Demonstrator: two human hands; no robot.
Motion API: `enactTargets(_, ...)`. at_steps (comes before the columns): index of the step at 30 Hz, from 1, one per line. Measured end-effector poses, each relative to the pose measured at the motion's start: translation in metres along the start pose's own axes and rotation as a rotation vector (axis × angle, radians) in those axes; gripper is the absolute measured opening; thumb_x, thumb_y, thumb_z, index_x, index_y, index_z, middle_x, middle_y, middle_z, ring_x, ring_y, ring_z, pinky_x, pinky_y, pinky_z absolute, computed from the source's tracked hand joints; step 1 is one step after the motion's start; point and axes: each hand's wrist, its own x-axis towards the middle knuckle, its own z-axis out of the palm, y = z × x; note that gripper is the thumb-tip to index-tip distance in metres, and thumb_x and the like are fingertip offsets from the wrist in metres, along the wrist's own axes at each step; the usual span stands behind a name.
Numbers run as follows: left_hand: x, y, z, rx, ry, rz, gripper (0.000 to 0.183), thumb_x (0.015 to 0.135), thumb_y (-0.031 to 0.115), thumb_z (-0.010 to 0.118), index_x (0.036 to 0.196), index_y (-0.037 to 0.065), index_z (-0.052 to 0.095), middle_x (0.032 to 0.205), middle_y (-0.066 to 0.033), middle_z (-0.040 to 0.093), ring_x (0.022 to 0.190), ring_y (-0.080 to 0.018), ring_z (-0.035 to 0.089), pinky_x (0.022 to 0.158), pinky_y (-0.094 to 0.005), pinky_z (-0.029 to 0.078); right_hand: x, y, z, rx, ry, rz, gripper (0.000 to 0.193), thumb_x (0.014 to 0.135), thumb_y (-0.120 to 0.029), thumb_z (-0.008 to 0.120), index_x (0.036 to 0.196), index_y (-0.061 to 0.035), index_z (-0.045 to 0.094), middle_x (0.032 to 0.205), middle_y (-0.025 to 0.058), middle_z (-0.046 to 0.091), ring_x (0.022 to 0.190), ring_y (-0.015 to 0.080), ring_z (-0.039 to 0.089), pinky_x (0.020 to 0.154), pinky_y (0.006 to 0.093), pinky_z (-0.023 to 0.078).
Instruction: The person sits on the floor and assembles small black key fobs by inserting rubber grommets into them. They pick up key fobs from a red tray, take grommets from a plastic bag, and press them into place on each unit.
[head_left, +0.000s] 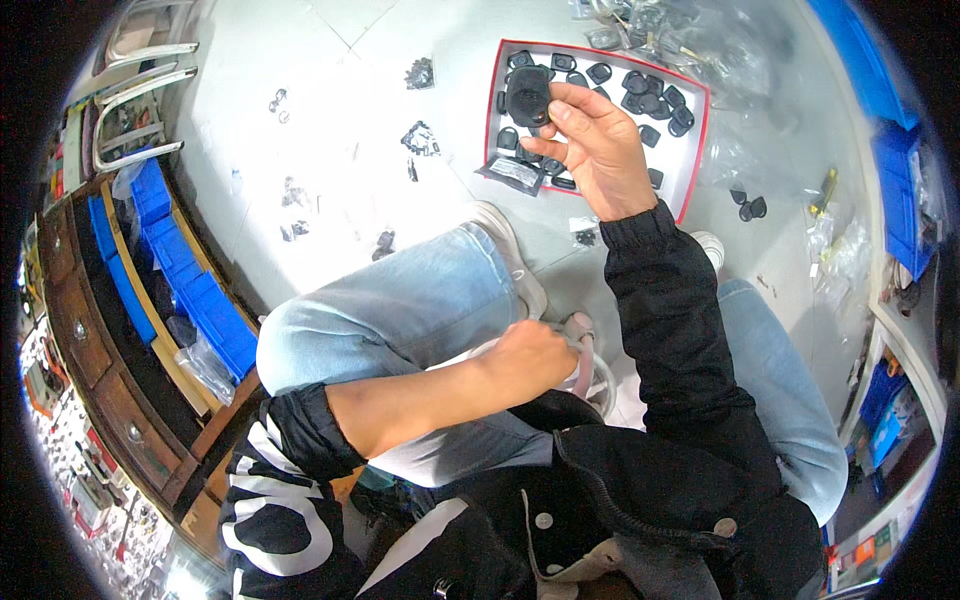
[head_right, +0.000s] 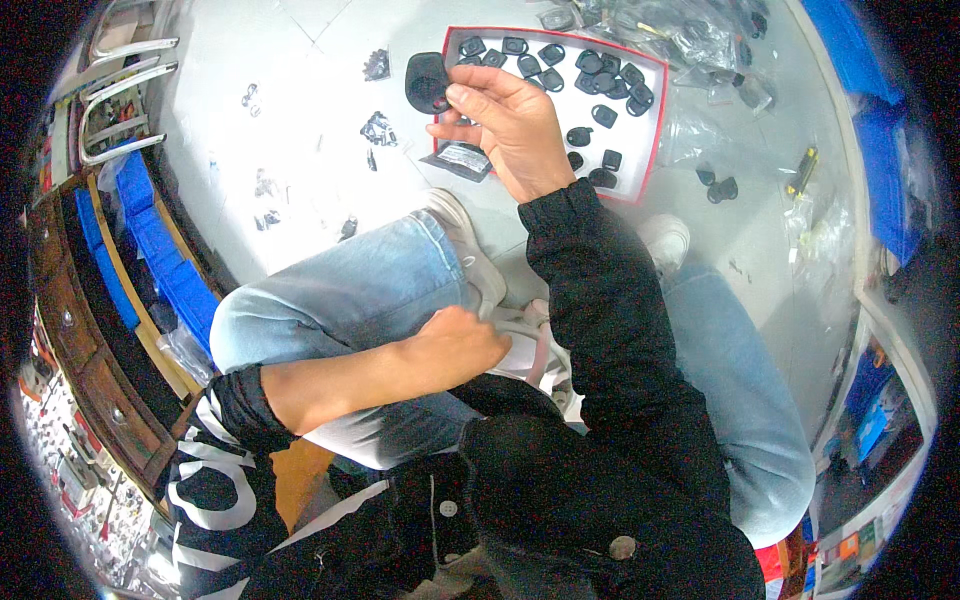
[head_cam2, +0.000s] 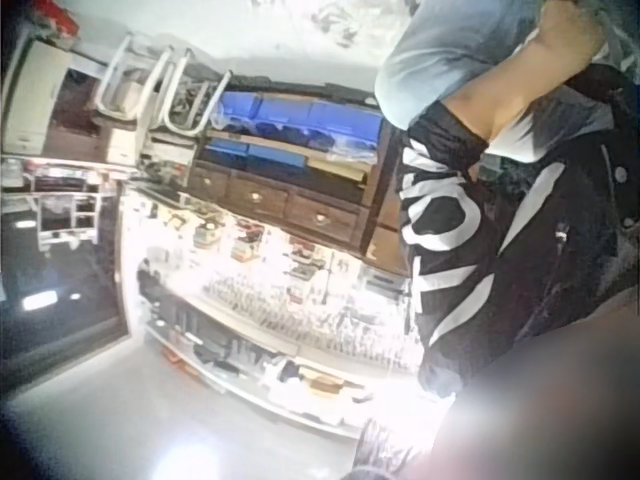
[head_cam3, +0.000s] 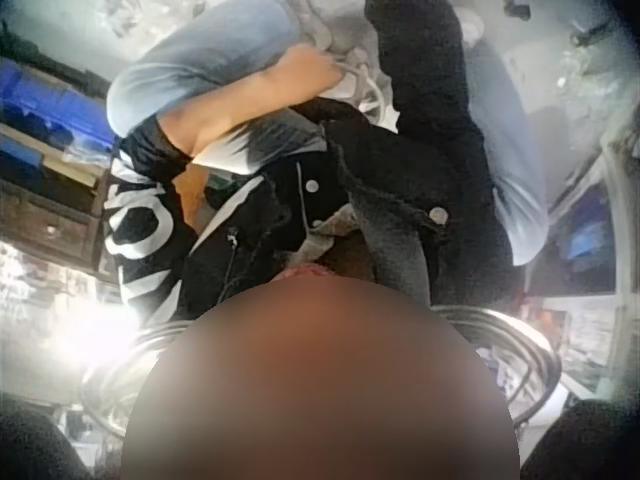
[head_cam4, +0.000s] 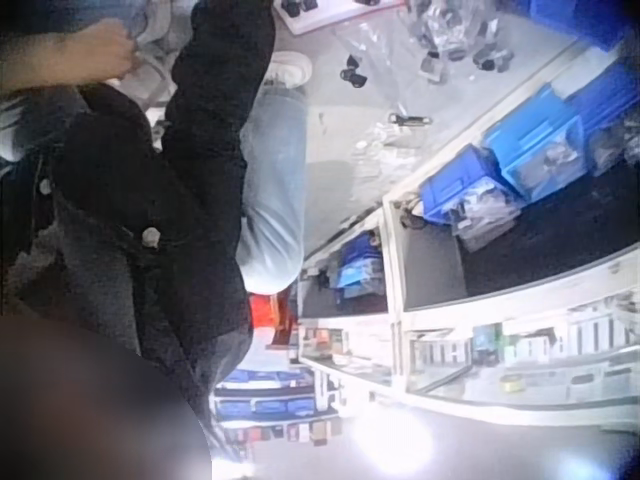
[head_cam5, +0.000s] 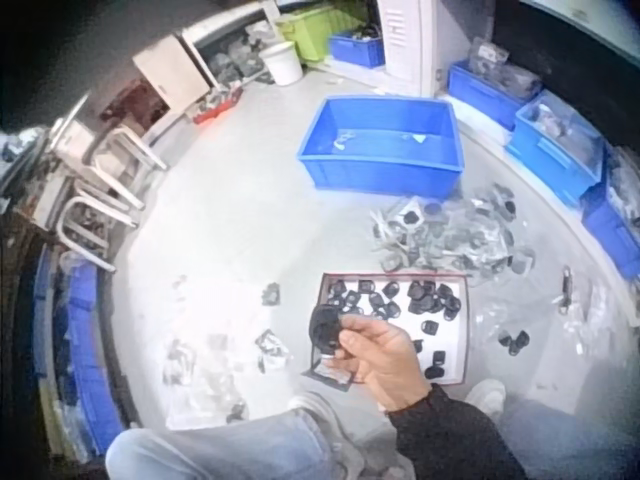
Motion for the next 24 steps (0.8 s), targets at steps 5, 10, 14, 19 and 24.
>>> enactTargets(5,0.001,-0.001,0.000,0.022,-0.009,0.005,0.009,0.071,0.010,0.053,0.075,0.004,0.058,0.065,-0.0144,0.061,0.060,-0.0280,0.063,0.049,-0.0383,0.049,0.000,0.004,-0.008,-0.051,0.046,0.023,0.023,0.082,-0.004,0.053,0.104,0.0044,0.052,0.090,0.0095,0.056,0.073,0.0134,0.054,0.072,0.0358,0.053)
enactTargets(10,-0.001,-0.002,-0.001,-0.004,0.004,0.007,0.008,0.068,0.008,0.056,0.074,0.004,0.059,0.065,-0.0133,0.061,0.061,-0.0277,0.063,0.049,-0.0369,0.049,0.000,0.007,-0.038,-0.301,0.259,0.063,0.034,0.086,-0.008,0.043,0.115,0.0082,0.042,0.093,0.0095,0.052,0.077,0.0155,0.052,0.072,0.0365,0.052)
enactTargets(14,-0.002,0.000,-0.002,-0.051,-0.034,-0.030,0.010,0.068,0.012,0.056,0.072,0.008,0.064,0.069,-0.0087,0.063,0.063,-0.0241,0.062,0.048,-0.0357,0.047,-0.001,0.008,-0.059,-0.240,0.306,0.169,0.028,0.083,-0.012,0.042,0.108,0.0008,0.045,0.090,0.0061,0.052,0.076,0.0161,0.051,0.068,0.0347,0.050)
enactTargets(19,-0.004,0.010,0.003,0.085,0.067,-0.028,0.010,0.067,0.014,0.058,0.070,0.010,0.066,0.068,-0.0052,0.063,0.065,-0.0217,0.061,0.046,-0.0338,0.044,-0.001,0.015,-0.057,-0.090,0.291,0.211,0.024,0.085,-0.017,0.039,0.104,-0.0049,0.047,0.089,0.0053,0.051,0.072,0.0150,0.050,0.063,0.0309,0.049)
enactTargets(24,-0.001,0.044,0.012,0.006,0.150,0.055,0.013,0.066,0.013,0.060,0.075,0.008,0.067,0.064,-0.0036,0.062,0.062,-0.0199,0.061,0.045,-0.0340,0.043,0.001,0.022,-0.036,-0.206,0.174,0.301,0.024,0.086,-0.018,0.045,0.106,-0.0045,0.046,0.089,0.0067,0.052,0.068,0.0145,0.050,0.061,0.0290,0.047)
